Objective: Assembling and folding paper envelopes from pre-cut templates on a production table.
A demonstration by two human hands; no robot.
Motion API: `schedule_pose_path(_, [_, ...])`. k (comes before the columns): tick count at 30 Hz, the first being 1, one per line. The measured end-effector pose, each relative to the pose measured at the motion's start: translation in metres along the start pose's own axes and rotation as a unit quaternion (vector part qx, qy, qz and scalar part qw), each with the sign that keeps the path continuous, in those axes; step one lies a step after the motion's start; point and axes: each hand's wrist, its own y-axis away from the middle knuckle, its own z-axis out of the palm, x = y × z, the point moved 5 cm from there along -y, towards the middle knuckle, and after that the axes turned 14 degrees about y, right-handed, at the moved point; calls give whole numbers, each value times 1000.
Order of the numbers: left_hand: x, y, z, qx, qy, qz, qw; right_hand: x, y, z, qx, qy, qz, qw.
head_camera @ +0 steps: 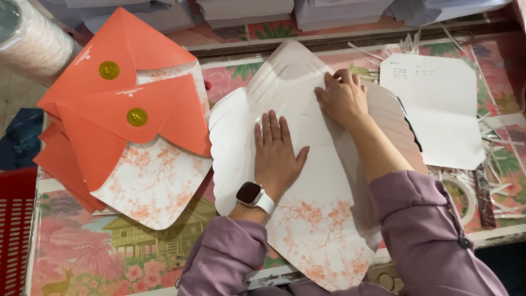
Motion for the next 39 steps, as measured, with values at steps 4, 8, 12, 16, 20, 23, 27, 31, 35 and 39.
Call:
schedule_pose_path(4, [2, 7, 0, -5, 9, -2, 1000, 1, 5, 5, 3, -17, -2, 1000])
schedule_pose_path(8, [5, 13, 2, -15, 10, -6, 1000, -4, 23, -8, 8, -40, 1, 999])
schedule_pose_path(12, [-2, 12, 15, 30, -21, 17, 999, -18, 41, -11, 28, 25, 7, 999])
schedule_pose_path(16, [-3, 13, 13, 63, -23, 33, 997, -19, 42, -9, 78, 14, 1, 997])
schedule_pose_path(20, [-1, 19, 14, 95, -15, 47, 994, -17, 49, -9, 108, 9, 9, 994])
schedule_pose_path(23, [-2, 13, 10, 88, -10, 44, 995, -14, 41, -4, 146, 15, 17, 989])
schedule_pose_path(27, [0, 17, 7, 50, 0, 40, 998, -12, 41, 4, 166, 19, 17, 986])
schedule_pose_path(31, [-1, 15, 7, 50, 5, 37, 998, -12, 39, 3, 158, 15, 18, 987])
schedule_pose_path(35, [0, 17, 5, 44, 14, 32, 998, -13, 42, 3, 153, 12, 21, 988])
schedule_pose_path(39, [1, 18, 5, 52, 14, 37, 998, -12, 37, 8, 158, 22, 23, 987])
